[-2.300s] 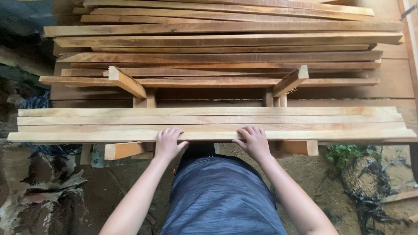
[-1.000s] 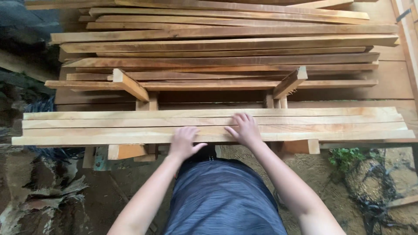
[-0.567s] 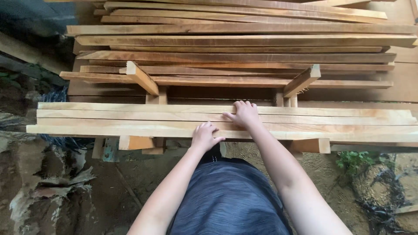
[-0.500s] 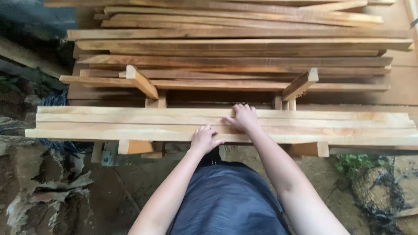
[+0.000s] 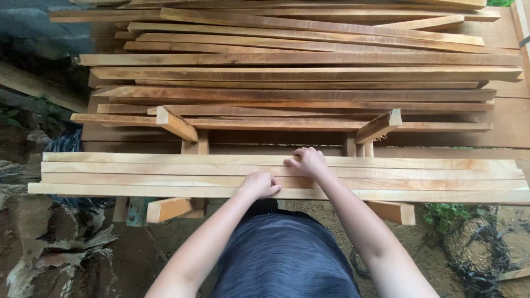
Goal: The recorder is sorting and arranging thin wood planks on a wooden rack or workbench.
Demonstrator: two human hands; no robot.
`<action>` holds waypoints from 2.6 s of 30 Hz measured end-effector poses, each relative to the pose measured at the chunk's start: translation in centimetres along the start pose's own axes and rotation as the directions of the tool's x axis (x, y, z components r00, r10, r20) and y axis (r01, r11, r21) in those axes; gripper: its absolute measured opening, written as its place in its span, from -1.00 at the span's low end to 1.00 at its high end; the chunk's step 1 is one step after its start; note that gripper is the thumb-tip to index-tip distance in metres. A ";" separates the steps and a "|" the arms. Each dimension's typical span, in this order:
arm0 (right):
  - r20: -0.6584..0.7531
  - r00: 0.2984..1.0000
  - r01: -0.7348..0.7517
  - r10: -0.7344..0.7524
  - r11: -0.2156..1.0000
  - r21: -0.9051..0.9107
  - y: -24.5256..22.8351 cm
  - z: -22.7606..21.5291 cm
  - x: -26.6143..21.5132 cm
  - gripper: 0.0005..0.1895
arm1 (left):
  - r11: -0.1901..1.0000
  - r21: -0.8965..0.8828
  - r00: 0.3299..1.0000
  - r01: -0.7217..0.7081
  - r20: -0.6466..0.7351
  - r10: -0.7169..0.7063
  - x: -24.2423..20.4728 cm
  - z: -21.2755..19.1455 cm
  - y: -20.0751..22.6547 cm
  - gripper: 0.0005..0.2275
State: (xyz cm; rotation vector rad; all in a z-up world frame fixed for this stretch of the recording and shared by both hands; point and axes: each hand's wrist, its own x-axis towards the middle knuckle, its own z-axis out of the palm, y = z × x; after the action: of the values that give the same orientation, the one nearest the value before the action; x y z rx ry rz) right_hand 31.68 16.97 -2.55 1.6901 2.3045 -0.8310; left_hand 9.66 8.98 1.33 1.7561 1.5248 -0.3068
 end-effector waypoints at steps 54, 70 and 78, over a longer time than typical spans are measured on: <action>-0.657 0.723 0.195 -0.214 0.975 -0.104 1.2 -2.4 -10.5 -0.55 | 0.996 0.085 0.845 0.019 -0.534 0.030 -4.3 -3.1 -7.5 -0.55; -0.345 0.924 0.197 -0.167 0.979 0.056 0.3 -3.8 -12.0 -0.59 | 0.998 -0.068 0.964 0.004 -0.264 -0.022 -7.1 -4.2 -6.3 -0.55; -0.515 0.831 0.194 -0.210 0.977 -0.085 1.3 -0.1 -11.4 -0.62 | 0.999 0.049 0.933 0.011 -0.359 0.007 -5.9 -0.4 -7.9 -0.49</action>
State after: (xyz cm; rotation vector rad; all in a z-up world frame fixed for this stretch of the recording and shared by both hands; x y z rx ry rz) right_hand 36.83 7.83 2.13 1.8616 2.8732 -0.3845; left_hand 0.72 4.75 2.24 1.9273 1.7861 -0.0220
